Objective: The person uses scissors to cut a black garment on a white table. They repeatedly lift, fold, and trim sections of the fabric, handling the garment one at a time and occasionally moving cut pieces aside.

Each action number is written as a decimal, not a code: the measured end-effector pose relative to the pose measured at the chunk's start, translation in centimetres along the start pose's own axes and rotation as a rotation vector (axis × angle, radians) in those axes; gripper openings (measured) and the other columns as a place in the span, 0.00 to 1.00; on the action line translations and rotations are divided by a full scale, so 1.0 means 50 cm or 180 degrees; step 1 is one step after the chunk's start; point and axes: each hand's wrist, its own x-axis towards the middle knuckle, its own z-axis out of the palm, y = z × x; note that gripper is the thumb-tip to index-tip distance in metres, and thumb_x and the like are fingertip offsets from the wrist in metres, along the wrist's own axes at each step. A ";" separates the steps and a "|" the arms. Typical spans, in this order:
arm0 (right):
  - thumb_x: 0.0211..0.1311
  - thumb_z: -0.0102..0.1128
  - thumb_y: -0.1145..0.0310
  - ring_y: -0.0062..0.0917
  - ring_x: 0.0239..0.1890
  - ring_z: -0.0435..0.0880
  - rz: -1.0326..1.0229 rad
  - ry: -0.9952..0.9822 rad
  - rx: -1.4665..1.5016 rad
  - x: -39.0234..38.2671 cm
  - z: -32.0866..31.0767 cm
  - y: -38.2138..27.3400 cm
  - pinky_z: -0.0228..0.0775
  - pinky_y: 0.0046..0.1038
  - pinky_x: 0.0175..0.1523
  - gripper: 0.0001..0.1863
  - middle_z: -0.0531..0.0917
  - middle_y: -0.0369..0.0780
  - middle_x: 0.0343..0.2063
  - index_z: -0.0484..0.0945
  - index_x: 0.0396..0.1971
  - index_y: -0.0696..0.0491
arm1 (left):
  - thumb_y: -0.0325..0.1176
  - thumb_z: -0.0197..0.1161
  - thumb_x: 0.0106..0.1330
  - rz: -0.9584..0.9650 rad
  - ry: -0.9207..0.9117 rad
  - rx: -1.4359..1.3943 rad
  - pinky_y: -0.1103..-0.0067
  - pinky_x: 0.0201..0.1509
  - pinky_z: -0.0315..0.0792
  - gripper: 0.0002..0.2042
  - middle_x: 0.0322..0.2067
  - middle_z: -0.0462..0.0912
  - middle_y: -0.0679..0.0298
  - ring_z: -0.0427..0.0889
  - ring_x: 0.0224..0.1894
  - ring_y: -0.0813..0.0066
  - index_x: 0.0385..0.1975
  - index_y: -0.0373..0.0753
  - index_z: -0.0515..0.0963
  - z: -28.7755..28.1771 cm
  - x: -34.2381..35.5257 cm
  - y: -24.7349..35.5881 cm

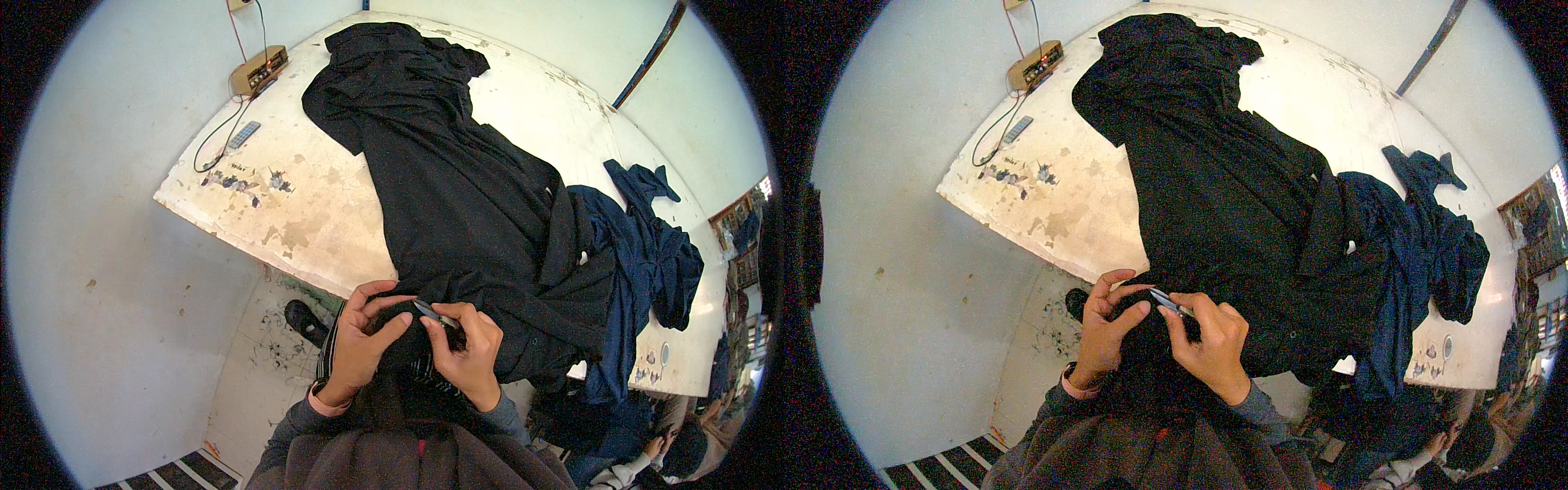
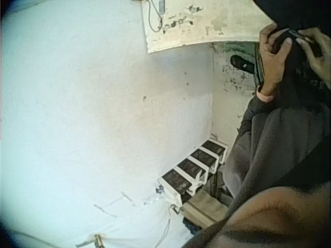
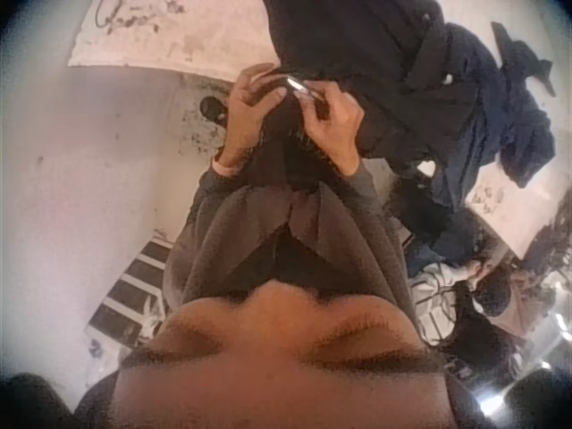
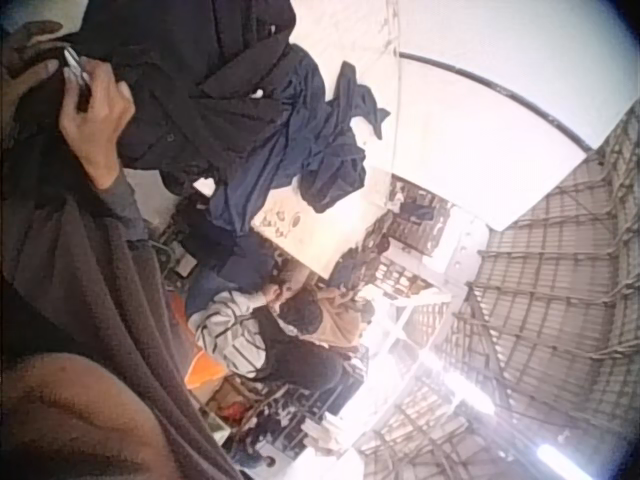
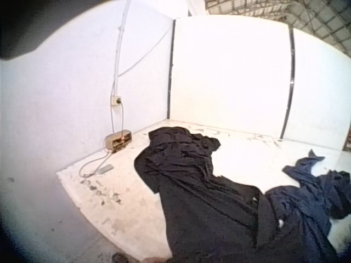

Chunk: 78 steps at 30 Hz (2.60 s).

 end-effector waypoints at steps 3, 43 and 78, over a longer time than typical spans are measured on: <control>0.55 0.74 0.71 0.30 0.24 0.85 0.0132 -0.0118 0.0087 0.001 -0.003 -0.002 0.70 0.28 0.28 0.09 0.88 0.39 0.30 0.83 0.34 0.54 | 0.22 0.68 0.65 0.0159 0.0062 0.0404 0.82 0.57 0.74 0.22 0.48 0.86 0.54 0.82 0.50 0.77 0.58 0.31 0.70 0.005 0.000 0.007; 0.61 0.69 0.80 0.10 0.37 0.79 0.2187 -0.0373 0.2982 -0.037 0.024 0.043 0.68 0.16 0.43 0.14 0.82 0.31 0.34 0.73 0.42 0.54 | 0.28 0.65 0.65 0.1324 0.1173 0.2031 0.72 0.53 0.70 0.07 0.36 0.86 0.61 0.79 0.45 0.62 0.41 0.40 0.86 -0.111 -0.003 -0.030; 0.55 0.75 0.64 0.32 0.26 0.86 0.0715 -0.0663 0.0517 -0.038 -0.044 -0.017 0.75 0.29 0.31 0.11 0.85 0.39 0.25 0.83 0.34 0.52 | 0.18 0.75 0.56 0.2582 -0.0028 0.2370 0.77 0.40 0.81 0.16 0.37 0.88 0.55 0.89 0.39 0.66 0.42 0.35 0.77 -0.039 -0.039 -0.048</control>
